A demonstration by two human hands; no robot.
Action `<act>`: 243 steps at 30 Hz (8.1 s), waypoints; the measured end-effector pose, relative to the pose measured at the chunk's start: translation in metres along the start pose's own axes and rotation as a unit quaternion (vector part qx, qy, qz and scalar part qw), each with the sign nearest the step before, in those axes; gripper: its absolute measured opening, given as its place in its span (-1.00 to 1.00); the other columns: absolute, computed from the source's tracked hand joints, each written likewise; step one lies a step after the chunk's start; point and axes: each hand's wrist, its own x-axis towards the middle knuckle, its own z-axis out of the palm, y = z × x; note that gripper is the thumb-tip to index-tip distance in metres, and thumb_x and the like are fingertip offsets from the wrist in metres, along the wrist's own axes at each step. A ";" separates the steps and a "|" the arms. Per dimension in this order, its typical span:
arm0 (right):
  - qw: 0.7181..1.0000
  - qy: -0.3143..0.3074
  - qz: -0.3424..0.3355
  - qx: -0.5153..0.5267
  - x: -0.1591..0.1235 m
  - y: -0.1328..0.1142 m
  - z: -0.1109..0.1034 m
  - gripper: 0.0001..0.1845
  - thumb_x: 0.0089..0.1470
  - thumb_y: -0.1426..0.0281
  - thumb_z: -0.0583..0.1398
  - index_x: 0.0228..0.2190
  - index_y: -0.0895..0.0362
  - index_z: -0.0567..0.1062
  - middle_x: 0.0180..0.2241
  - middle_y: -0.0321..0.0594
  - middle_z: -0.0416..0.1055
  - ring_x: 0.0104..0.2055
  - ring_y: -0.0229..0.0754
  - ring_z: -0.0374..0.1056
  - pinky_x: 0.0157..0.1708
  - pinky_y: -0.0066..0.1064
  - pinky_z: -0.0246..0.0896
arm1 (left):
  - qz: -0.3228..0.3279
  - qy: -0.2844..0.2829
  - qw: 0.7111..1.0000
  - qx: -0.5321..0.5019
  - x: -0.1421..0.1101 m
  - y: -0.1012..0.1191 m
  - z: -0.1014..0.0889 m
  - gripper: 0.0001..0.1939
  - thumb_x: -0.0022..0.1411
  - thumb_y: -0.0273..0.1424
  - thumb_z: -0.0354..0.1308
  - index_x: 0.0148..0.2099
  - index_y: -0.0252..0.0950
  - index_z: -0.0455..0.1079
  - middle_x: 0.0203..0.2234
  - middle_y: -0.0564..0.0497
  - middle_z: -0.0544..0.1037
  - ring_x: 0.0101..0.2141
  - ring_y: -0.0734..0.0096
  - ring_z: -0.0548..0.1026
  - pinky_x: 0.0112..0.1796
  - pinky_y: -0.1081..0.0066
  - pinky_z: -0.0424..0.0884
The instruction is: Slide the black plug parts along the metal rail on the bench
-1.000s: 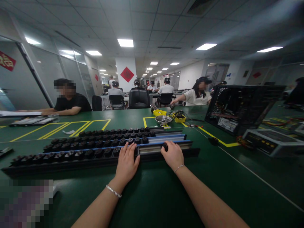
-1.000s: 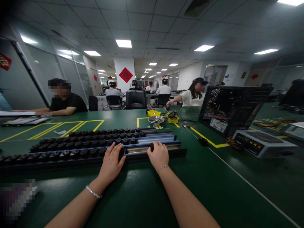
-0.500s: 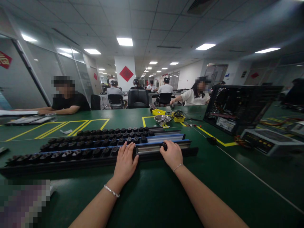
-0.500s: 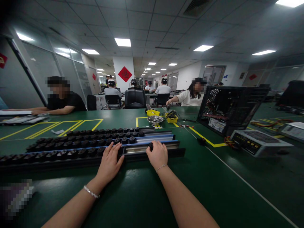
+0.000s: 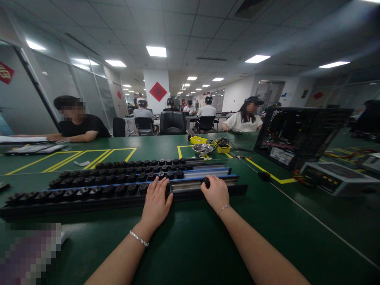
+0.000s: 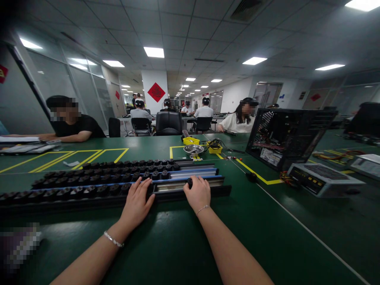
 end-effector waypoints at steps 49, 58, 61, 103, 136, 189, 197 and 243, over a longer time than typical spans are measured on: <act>1.000 0.020 0.013 0.006 0.001 0.010 -0.004 -0.71 0.00 0.31 0.09 -0.24 0.11 0.49 -0.24 -0.13 0.47 -0.02 -0.08 0.26 0.01 -0.26 -0.01 | 0.010 0.014 1.000 0.001 -0.001 -0.003 0.002 -0.50 0.22 -0.30 -0.03 0.20 -0.30 0.14 0.10 -0.15 0.36 0.21 0.09 0.09 0.15 -0.02 0.10; 1.000 0.009 0.021 0.014 0.002 0.009 -0.006 -0.71 -0.01 0.31 0.09 -0.25 0.10 0.49 -0.25 -0.15 0.46 -0.05 -0.09 0.27 -0.01 -0.30 0.01 | 0.005 0.009 1.000 -0.004 0.000 -0.003 0.002 -0.51 0.23 -0.30 -0.04 0.19 -0.29 0.15 0.10 -0.13 0.35 0.21 0.10 0.09 0.15 -0.01 0.08; 1.000 0.006 0.024 0.015 0.003 0.008 -0.007 -0.71 -0.02 0.32 0.09 -0.25 0.11 0.49 -0.25 -0.15 0.46 -0.08 -0.10 0.28 -0.01 -0.31 0.02 | 0.007 0.007 1.000 -0.002 0.000 -0.002 0.002 -0.51 0.23 -0.29 -0.05 0.19 -0.31 0.15 0.10 -0.14 0.35 0.21 0.10 0.08 0.15 -0.02 0.08; 0.999 -0.012 0.027 -0.026 0.008 0.017 -0.008 -0.58 -0.01 0.32 0.06 -0.12 0.14 0.50 -0.12 -0.11 0.47 0.03 -0.08 0.29 0.04 -0.31 0.08 | 0.009 0.006 1.000 0.007 -0.001 -0.001 0.000 -0.51 0.24 -0.30 -0.05 0.19 -0.33 0.14 0.09 -0.15 0.36 0.21 0.09 0.08 0.15 0.01 0.07; 0.998 0.015 0.046 -0.030 0.004 0.025 -0.008 -0.55 0.01 0.30 0.05 -0.07 0.15 0.47 0.00 -0.11 0.40 0.10 -0.03 0.20 0.12 -0.18 -0.07 | 0.004 0.000 1.000 0.005 0.000 0.000 0.000 -0.51 0.24 -0.30 -0.05 0.19 -0.35 0.14 0.10 -0.16 0.35 0.21 0.09 0.08 0.15 -0.01 0.07; 0.998 0.032 0.041 -0.025 0.011 0.039 -0.012 -0.67 -0.03 0.33 0.06 -0.24 0.13 0.51 -0.17 -0.15 0.48 -0.08 -0.10 0.31 -0.02 -0.31 0.03 | -0.002 -0.005 1.000 -0.005 0.000 -0.001 -0.001 -0.50 0.23 -0.29 -0.05 0.19 -0.32 0.13 0.10 -0.13 0.35 0.21 0.13 0.08 0.18 0.04 0.03; 0.997 0.038 0.057 -0.025 0.010 0.040 -0.010 -0.67 -0.02 0.33 0.05 -0.24 0.12 0.49 -0.14 -0.14 0.46 -0.04 -0.08 0.28 0.05 -0.21 -0.04 | -0.005 -0.008 1.000 -0.008 0.000 0.000 -0.002 -0.50 0.23 -0.28 -0.05 0.19 -0.30 0.12 0.10 -0.14 0.34 0.21 0.10 0.08 0.16 0.01 0.04; 0.994 0.035 0.094 -0.038 0.014 0.050 -0.016 -0.58 -0.07 0.37 0.07 -0.12 0.15 0.43 -0.14 -0.10 0.45 -0.03 -0.05 0.27 0.04 -0.22 -0.06 | -0.008 -0.004 1.000 -0.018 0.001 0.000 -0.001 -0.50 0.22 -0.30 -0.03 0.20 -0.28 0.12 0.08 -0.15 0.36 0.19 0.11 0.13 0.15 -0.01 0.05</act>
